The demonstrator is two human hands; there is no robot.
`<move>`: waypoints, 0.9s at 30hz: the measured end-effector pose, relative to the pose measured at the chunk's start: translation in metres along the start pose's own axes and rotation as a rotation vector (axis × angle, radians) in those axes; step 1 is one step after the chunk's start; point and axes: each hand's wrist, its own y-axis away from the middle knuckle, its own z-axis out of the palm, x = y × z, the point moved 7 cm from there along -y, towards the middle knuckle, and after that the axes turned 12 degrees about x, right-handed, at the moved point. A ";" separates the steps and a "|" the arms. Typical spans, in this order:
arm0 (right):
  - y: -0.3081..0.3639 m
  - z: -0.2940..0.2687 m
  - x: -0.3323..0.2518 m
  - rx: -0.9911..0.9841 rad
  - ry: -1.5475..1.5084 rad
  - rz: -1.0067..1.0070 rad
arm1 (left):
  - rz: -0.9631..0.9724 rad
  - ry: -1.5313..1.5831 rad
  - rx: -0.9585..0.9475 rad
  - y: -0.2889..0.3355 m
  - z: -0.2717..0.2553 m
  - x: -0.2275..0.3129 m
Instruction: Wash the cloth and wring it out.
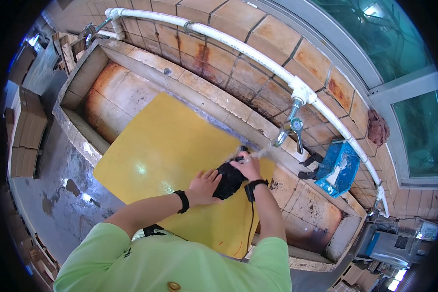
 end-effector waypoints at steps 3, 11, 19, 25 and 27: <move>0.047 -0.013 -0.012 0.333 -0.337 0.034 | -0.045 -0.001 0.026 -0.003 0.017 -0.011; 0.026 0.005 -0.063 0.305 -0.089 -0.191 | 0.063 0.090 -0.038 -0.015 0.039 -0.008; 0.092 -0.032 -0.122 0.109 -0.351 -0.214 | -0.049 0.011 -0.112 -0.012 0.014 -0.018; 0.017 -0.009 -0.017 0.194 0.126 -0.092 | 0.042 0.068 -0.086 -0.007 0.019 -0.010; 0.023 -0.015 -0.028 0.129 -0.018 -0.121 | 0.003 0.131 -0.023 -0.008 0.022 -0.015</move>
